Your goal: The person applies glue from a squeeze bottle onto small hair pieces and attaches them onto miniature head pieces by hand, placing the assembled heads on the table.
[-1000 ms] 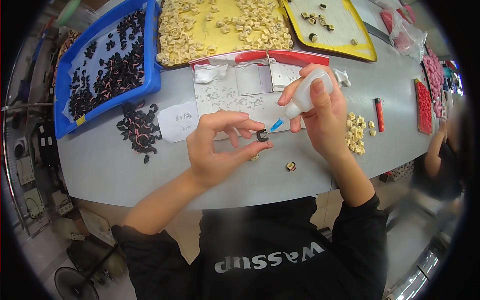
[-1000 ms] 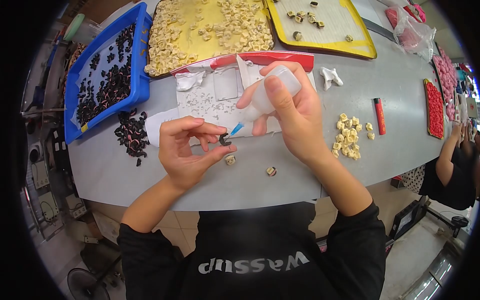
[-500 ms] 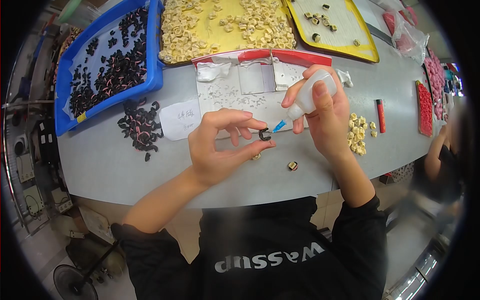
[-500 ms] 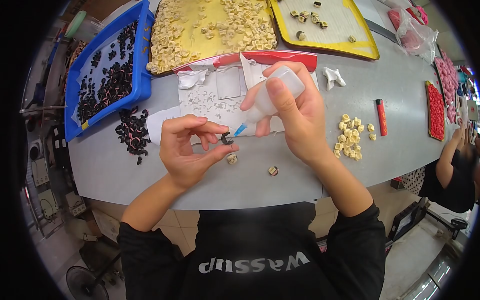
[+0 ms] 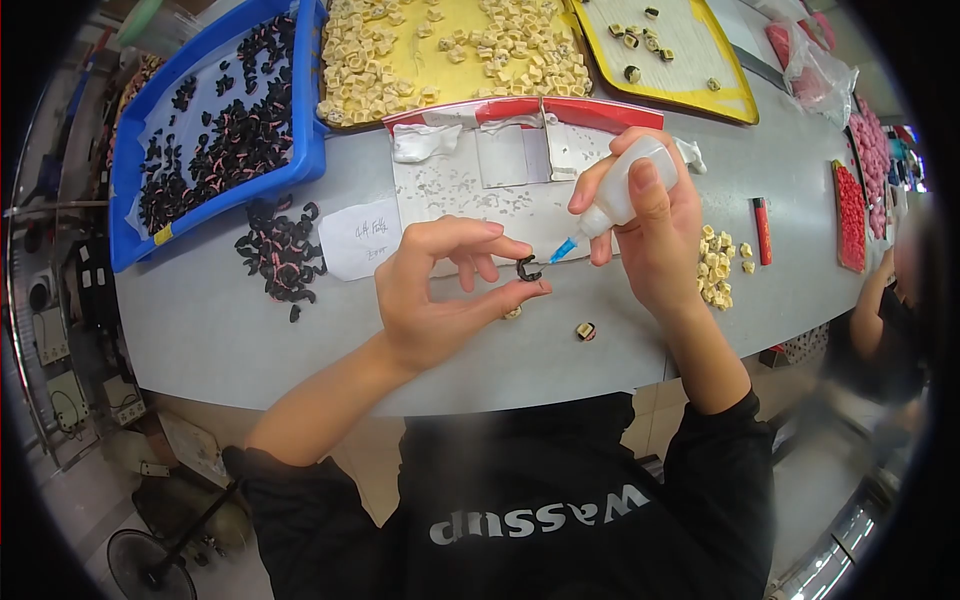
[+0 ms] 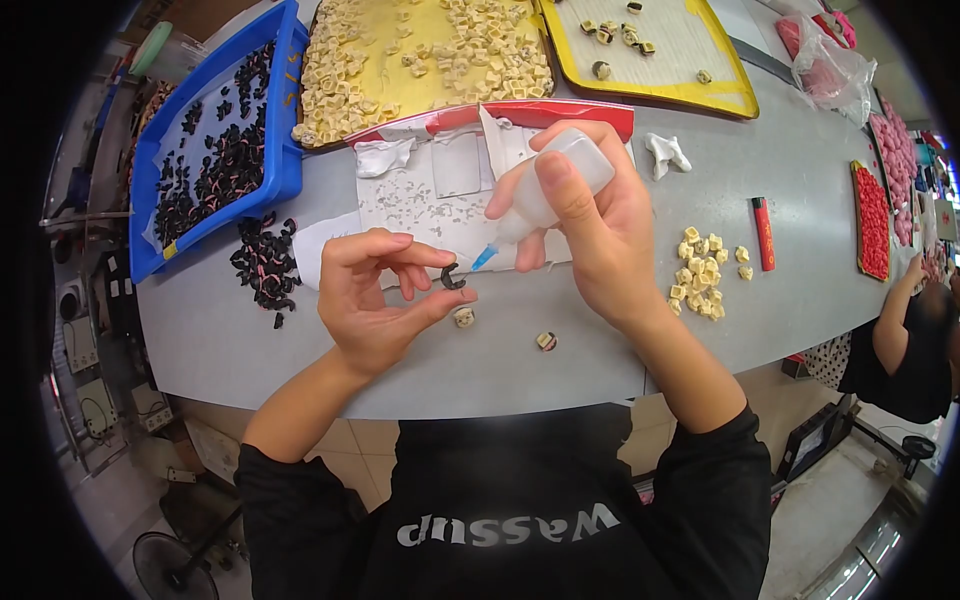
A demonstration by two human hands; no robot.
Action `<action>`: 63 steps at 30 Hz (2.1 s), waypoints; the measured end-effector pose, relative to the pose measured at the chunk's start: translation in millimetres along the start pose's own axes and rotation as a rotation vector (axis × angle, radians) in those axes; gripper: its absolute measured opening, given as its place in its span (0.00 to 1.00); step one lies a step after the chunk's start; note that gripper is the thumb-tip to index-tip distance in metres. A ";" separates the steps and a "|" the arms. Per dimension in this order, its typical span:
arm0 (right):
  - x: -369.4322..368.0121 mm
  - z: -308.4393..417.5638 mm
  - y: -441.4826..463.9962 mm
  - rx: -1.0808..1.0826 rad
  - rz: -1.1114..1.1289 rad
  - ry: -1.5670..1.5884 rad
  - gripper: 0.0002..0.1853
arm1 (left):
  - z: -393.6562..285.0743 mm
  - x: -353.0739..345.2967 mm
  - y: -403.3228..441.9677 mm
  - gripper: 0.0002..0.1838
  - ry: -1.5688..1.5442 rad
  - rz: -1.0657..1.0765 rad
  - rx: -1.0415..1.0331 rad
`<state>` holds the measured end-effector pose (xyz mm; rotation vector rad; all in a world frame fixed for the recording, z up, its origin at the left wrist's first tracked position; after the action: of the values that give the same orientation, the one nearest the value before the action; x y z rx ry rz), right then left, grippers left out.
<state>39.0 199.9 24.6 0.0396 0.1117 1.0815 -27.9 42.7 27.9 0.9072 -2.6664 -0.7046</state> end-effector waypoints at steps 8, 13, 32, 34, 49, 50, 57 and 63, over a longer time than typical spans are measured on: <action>2.8 2.9 0.0 0.000 -0.038 0.008 0.14 | 1.5 2.5 0.1 0.30 -0.024 -0.084 -0.045; -0.3 1.5 -1.4 0.009 -0.030 0.011 0.14 | 2.4 1.9 -0.1 0.30 -0.026 -0.086 -0.030; 14.0 7.9 0.9 0.009 -0.134 -0.022 0.16 | 2.9 1.9 0.1 0.34 -0.002 -0.029 0.027; 24.8 12.5 1.8 0.042 -0.218 -0.042 0.17 | 2.6 1.6 0.6 0.34 0.007 -0.029 0.019; 71.4 54.6 -30.7 0.291 -0.448 -0.289 0.16 | -0.6 8.4 4.2 0.30 0.054 -0.109 -0.008; 69.5 47.4 -32.4 0.284 -0.437 -0.299 0.17 | -0.5 8.1 4.3 0.29 0.056 -0.109 -0.008; 60.8 2.6 -32.8 0.151 -0.371 -0.744 0.20 | -0.8 6.6 2.8 0.28 0.045 -0.130 0.032; 67.3 34.6 -51.8 0.271 -0.332 -0.905 0.17 | -4.2 2.4 1.7 0.28 0.062 -0.103 0.024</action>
<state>119.6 235.8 49.6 0.7204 -0.5364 0.6313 -29.0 40.8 32.5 1.0617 -2.5949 -0.6571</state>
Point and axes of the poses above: each hand's wrist, its own y-axis towards the middle knuckle, its own x-axis out of the back of the hand, z = x × y, the point moved 8 cm from there along y, towards the middle knuckle, and after that the axes turned 12 degrees about -y, right-handed, at the moved point
